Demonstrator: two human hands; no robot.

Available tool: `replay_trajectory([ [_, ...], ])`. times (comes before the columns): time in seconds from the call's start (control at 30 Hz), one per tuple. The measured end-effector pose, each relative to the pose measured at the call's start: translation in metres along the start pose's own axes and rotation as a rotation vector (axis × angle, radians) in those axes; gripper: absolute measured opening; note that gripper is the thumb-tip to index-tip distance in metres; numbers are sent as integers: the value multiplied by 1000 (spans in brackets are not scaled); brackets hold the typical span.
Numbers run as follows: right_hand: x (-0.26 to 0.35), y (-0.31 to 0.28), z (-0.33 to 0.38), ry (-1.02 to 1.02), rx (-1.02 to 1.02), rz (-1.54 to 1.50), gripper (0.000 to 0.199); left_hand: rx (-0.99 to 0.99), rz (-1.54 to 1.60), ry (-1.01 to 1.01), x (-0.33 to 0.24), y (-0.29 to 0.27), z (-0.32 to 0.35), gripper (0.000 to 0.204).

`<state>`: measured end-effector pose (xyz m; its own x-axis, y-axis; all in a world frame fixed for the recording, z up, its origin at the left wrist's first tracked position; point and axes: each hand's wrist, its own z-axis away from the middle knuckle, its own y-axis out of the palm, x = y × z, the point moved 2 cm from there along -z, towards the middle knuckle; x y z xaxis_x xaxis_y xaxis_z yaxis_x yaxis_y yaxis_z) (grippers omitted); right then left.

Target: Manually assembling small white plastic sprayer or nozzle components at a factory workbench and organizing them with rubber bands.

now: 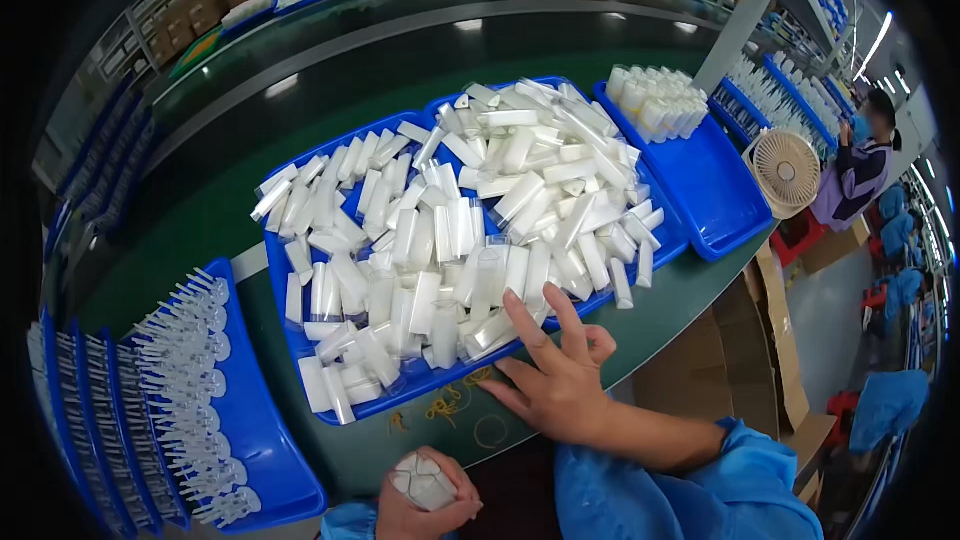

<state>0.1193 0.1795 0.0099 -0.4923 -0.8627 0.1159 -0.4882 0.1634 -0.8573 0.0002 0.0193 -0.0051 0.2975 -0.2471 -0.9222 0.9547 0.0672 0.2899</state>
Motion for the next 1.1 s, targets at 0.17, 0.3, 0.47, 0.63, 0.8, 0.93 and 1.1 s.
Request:
replay_trajectory([
  [0.17,2,5,0,15,-56,4,15,-245,-54,82,-16,9,-3,13],
  [0.3,6,-5,1,-26,-57,-22,14,-441,-114,249,-19,10,-8,15],
  [0.47,22,-33,-3,-68,-45,-174,13,-594,-374,485,-40,12,-18,18],
  [0.63,25,-39,-5,-123,24,-328,14,-533,-95,365,-24,10,-18,19],
  [0.8,16,-37,-7,17,301,-1074,12,35,519,121,-19,-7,-12,17],
  [0.93,5,-30,-5,383,611,-2135,11,975,775,467,-35,-1,-16,30],
  [1.1,2,-40,-22,169,497,-1750,9,21,199,428,-51,-1,11,35],
])
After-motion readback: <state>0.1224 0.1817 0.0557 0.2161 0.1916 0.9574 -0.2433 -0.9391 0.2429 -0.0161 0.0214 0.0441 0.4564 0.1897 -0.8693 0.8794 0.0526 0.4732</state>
